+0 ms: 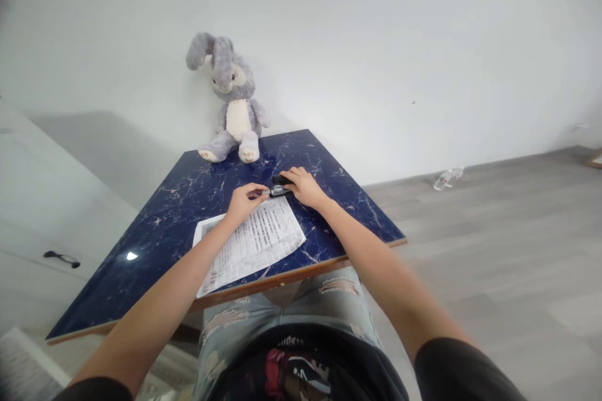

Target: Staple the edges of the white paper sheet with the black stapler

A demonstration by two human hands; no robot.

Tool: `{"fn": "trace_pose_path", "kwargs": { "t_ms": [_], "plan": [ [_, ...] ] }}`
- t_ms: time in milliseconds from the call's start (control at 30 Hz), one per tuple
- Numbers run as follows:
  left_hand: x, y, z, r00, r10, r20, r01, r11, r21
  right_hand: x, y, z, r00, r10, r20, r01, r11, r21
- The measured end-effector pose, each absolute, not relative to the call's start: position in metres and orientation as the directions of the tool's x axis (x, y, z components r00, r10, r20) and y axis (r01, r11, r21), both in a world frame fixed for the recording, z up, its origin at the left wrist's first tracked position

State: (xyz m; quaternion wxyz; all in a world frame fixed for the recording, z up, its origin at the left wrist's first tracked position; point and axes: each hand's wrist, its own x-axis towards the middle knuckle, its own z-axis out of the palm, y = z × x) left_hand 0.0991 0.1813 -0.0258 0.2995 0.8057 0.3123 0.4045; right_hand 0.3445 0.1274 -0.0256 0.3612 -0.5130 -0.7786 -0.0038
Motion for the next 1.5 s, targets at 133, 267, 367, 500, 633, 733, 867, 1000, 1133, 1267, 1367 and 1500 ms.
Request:
{"fn": "trace_pose_path", "kwargs": {
  "t_ms": [133, 267, 367, 500, 633, 733, 867, 1000, 1133, 1267, 1367, 1500],
  "plan": [
    [0.100, 0.185, -0.029, 0.531, 0.737, 0.418, 0.378, -0.647, 0.662, 0.340, 0.133, -0.033, -0.254, 0.808, 0.532, 0.800, 0.485, -0.354],
    [0.102, 0.187, -0.033, 0.534, 0.747, 0.396, 0.397, -0.635, 0.662, 0.340, 0.135, -0.036, -0.270, 0.807, 0.525, 0.800, 0.491, -0.344],
    [0.103, 0.189, -0.033, 0.513, 0.760, 0.398, 0.421, -0.627, 0.655, 0.341, 0.135, -0.037, -0.255, 0.806, 0.535, 0.794, 0.490, -0.360],
    [0.091, 0.198, -0.029, 0.417, 0.796, 0.439, 0.483, -0.603, 0.635, 0.346, 0.136, -0.035, -0.227, 0.794, 0.563, 0.785, 0.492, -0.377],
    [0.071, 0.213, -0.024, 0.292, 0.838, 0.461, 0.552, -0.541, 0.634, 0.361, 0.133, -0.029, -0.086, 0.807, 0.584, 0.839, 0.375, -0.395],
    [0.065, 0.219, -0.027, 0.289, 0.851, 0.439, 0.547, -0.523, 0.653, 0.374, 0.131, -0.027, 0.003, 0.823, 0.569, 0.902, 0.243, -0.356],
    [0.073, 0.218, -0.034, 0.358, 0.839, 0.410, 0.498, -0.543, 0.677, 0.387, 0.132, -0.028, 0.123, 0.819, 0.560, 0.902, 0.144, -0.408],
    [0.079, 0.214, -0.037, 0.423, 0.815, 0.396, 0.471, -0.571, 0.672, 0.389, 0.132, -0.027, 0.072, 0.846, 0.528, 0.910, 0.162, -0.383],
    [0.080, 0.212, -0.034, 0.494, 0.772, 0.399, 0.459, -0.622, 0.635, 0.384, 0.129, -0.023, 0.070, 0.881, 0.468, 0.930, 0.113, -0.351],
    [0.084, 0.210, -0.032, 0.534, 0.738, 0.414, 0.462, -0.664, 0.588, 0.383, 0.128, -0.020, 0.114, 0.883, 0.455, 0.936, 0.058, -0.347],
    [0.087, 0.207, -0.031, 0.589, 0.706, 0.392, 0.468, -0.694, 0.547, 0.388, 0.128, -0.020, 0.168, 0.869, 0.465, 0.934, 0.011, -0.358],
    [0.090, 0.203, -0.031, 0.673, 0.668, 0.319, 0.500, -0.728, 0.470, 0.396, 0.129, -0.021, 0.242, 0.846, 0.474, 0.923, -0.051, -0.381]
  ]
}}
